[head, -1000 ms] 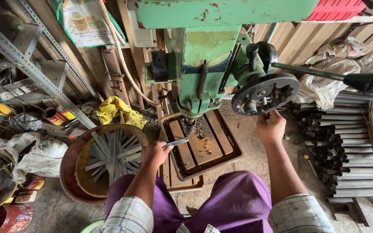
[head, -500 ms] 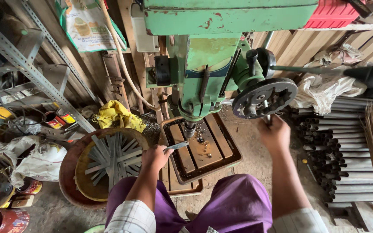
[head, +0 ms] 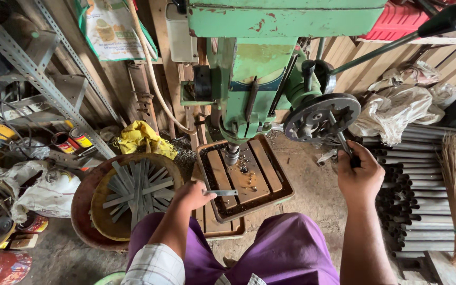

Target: The person operates a drill press to drill holes into small metal bars. They pick up each bar, position it under the drill bit, lower the drill to make a hole, then place the finished bar into a nearby container.

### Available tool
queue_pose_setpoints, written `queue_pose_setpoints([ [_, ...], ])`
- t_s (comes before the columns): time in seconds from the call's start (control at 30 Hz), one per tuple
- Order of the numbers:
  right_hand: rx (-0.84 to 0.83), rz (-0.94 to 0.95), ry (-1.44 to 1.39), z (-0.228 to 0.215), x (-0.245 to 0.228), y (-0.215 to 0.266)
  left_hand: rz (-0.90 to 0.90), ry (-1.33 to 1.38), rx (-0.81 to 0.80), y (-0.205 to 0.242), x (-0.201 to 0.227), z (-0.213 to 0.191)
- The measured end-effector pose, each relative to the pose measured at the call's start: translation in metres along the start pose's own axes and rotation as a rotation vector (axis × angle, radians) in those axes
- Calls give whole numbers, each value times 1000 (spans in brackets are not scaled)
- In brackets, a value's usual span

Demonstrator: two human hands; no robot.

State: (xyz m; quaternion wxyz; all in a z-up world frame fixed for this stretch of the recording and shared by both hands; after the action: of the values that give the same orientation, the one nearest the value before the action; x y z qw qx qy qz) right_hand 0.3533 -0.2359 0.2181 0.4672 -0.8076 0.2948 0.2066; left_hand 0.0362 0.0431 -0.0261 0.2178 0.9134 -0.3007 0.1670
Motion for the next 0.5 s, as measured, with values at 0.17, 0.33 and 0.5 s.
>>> queue_pose_setpoints([
  [0.17, -6, -3, -32, 0, -4, 1, -476, 72, 139, -9, -47, -12],
  [0.33, 127, -352, 251, -16, -49, 6, -403, -20, 188, -18, -63, -36],
  [0.5, 218, -727, 17, 1, -115, 51, -190, 20, 505, -14, -65, -61],
])
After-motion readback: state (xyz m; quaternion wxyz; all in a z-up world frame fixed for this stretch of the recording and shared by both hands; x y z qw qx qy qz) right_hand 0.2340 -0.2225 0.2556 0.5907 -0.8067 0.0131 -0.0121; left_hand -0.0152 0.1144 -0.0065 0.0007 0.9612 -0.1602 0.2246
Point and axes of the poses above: each hand's wrist, its own y-axis away from the middle knuckle, its own z-axis out of the palm, x = y × z, the point moved 7 cm from there along -y, towards the middle knuckle
